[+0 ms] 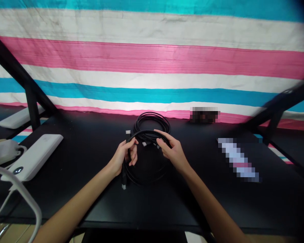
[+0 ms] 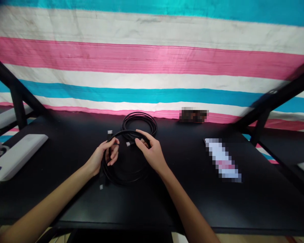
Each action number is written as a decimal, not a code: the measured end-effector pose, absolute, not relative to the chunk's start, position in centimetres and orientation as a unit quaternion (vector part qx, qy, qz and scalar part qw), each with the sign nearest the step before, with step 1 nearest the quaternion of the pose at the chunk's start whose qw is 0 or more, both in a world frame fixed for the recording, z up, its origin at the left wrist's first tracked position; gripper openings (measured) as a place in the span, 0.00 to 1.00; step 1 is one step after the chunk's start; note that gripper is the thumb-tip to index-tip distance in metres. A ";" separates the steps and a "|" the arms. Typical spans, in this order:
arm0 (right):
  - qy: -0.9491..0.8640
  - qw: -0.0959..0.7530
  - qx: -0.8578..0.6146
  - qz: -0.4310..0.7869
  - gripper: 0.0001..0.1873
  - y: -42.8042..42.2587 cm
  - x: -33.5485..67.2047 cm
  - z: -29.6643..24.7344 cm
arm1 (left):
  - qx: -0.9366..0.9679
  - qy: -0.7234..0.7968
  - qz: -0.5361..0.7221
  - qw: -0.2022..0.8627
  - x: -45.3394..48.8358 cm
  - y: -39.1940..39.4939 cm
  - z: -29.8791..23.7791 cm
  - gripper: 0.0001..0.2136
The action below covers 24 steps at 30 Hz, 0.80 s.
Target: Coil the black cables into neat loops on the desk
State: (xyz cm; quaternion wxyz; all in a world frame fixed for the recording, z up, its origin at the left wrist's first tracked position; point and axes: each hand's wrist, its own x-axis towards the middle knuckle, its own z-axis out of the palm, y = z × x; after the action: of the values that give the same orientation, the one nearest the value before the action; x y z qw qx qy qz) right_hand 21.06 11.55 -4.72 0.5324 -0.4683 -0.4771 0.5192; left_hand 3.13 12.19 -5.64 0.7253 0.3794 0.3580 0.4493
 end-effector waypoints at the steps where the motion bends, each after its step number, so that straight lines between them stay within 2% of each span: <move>1: -0.486 0.531 -0.460 0.519 0.21 11.5 21.1 -4.8 | 0.365 0.334 0.460 0.737 3.1 12.2 -5.6 0.09; 6: -0.485 0.546 -0.419 0.539 0.21 11.7 21.1 -5.0 | 0.282 0.230 0.510 0.780 2.8 12.1 -5.1 0.12; 9: -0.490 0.531 -0.411 0.556 0.25 11.7 20.8 -5.1 | 0.195 0.205 0.534 0.797 2.4 12.5 -5.2 0.15; 14: -0.523 0.417 -0.422 0.612 0.22 10.8 19.5 -6.2 | 0.054 0.190 0.550 0.812 1.9 13.4 -5.6 0.17; 17: -0.536 0.372 -0.395 0.647 0.24 10.3 18.8 -6.6 | 0.066 0.223 0.520 0.822 2.1 13.5 -5.2 0.17; 21: -0.522 0.423 -0.394 0.626 0.22 10.6 19.1 -6.1 | 0.189 0.256 0.492 0.811 2.8 13.0 -4.8 0.14; 24: -0.494 0.470 -0.428 0.593 0.21 11.5 19.9 -5.9 | 0.263 0.298 0.448 0.801 3.3 12.5 -4.8 0.08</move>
State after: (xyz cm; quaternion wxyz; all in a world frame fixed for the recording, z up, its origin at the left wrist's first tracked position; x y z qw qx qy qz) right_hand 19.93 11.51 -5.88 0.4697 -0.4281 -0.4939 0.5934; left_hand 3.29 12.49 -4.79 0.8010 0.2626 0.2981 0.4478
